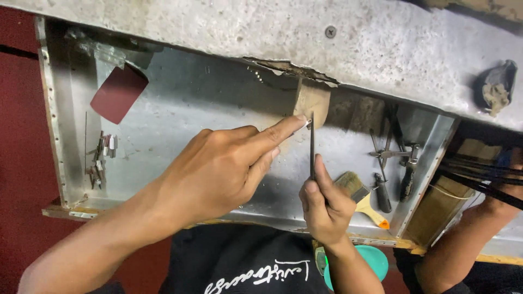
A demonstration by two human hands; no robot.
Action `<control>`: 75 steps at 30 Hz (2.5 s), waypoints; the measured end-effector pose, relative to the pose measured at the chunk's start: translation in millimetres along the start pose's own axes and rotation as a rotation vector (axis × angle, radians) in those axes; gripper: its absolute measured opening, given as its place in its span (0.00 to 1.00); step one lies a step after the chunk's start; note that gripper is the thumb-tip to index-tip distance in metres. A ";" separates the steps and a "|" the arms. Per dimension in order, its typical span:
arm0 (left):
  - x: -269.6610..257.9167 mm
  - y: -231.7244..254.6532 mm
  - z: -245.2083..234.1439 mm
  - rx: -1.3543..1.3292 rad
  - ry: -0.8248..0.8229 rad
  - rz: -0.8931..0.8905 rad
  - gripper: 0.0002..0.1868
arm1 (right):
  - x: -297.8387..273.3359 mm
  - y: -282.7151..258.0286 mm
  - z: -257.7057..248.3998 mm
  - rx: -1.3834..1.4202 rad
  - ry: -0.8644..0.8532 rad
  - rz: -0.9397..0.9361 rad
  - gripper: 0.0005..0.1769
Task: Filing and shaping a small metal piece at a jewelry workbench using a hand file and pliers.
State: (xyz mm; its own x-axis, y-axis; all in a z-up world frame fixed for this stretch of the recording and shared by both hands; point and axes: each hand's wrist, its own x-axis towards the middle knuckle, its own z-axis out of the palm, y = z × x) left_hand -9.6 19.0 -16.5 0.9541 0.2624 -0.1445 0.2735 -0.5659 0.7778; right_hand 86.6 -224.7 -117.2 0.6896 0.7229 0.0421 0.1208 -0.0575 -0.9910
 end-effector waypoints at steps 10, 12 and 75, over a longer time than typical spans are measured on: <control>1.5 0.0 -1.6 -0.071 -0.009 -0.011 0.28 | 23.2 -6.1 -15.6 -0.156 -0.087 -0.007 0.23; 0.8 1.2 0.8 -0.068 0.026 0.025 0.27 | 42.9 -14.3 -10.9 -0.296 -0.134 -0.124 0.22; -53.5 44.3 80.2 -0.344 0.574 0.396 0.17 | -1.6 -58.3 0.0 0.016 -0.041 -0.192 0.13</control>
State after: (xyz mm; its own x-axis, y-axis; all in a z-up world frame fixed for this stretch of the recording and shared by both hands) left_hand -38.8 -82.8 -23.4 0.7346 0.5081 0.4496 -0.2173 -0.4517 0.8653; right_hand 78.4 -222.5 -59.5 0.6253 0.7472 0.2253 0.2353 0.0947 -0.9673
